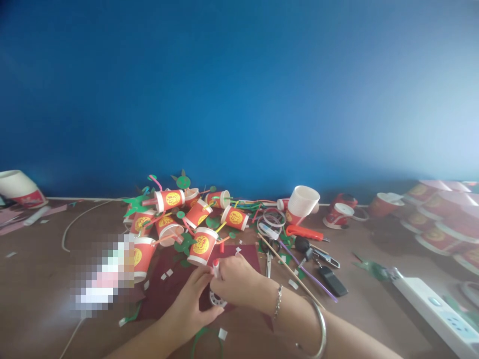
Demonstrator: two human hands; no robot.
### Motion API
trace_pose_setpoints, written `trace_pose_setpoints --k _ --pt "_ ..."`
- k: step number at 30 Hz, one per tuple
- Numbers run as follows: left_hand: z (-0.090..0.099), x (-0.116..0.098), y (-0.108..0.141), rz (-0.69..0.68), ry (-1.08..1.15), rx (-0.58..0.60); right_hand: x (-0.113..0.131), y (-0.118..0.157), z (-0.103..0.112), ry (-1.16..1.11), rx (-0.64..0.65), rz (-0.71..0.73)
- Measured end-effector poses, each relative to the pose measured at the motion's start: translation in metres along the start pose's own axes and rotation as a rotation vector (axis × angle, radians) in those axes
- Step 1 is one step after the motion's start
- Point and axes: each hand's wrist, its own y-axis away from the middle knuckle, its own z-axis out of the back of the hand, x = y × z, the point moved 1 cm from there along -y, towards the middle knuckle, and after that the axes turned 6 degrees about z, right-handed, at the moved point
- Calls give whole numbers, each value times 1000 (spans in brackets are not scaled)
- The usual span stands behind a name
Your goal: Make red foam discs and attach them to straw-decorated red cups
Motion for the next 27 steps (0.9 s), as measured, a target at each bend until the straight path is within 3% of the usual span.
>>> trace_pose_setpoints --k 3,6,12,16,21,24,27 --pt "0 0 1 -70 16 -17 15 -1 2 238 66 188" --pt "-2 4 2 -121 24 -37 25 6 1 421 109 263" --pt "-5 10 2 -121 22 -55 14 34 -11 438 78 308" --pt "-2 5 1 -34 57 13 1 49 -10 250 22 341" --pt "1 2 0 20 67 26 -8 49 -4 -88 -9 267" --pt "1 3 1 15 54 23 -14 43 -4 -297 -38 198" --pt "1 3 3 27 41 19 -26 37 -8 -631 -78 30"
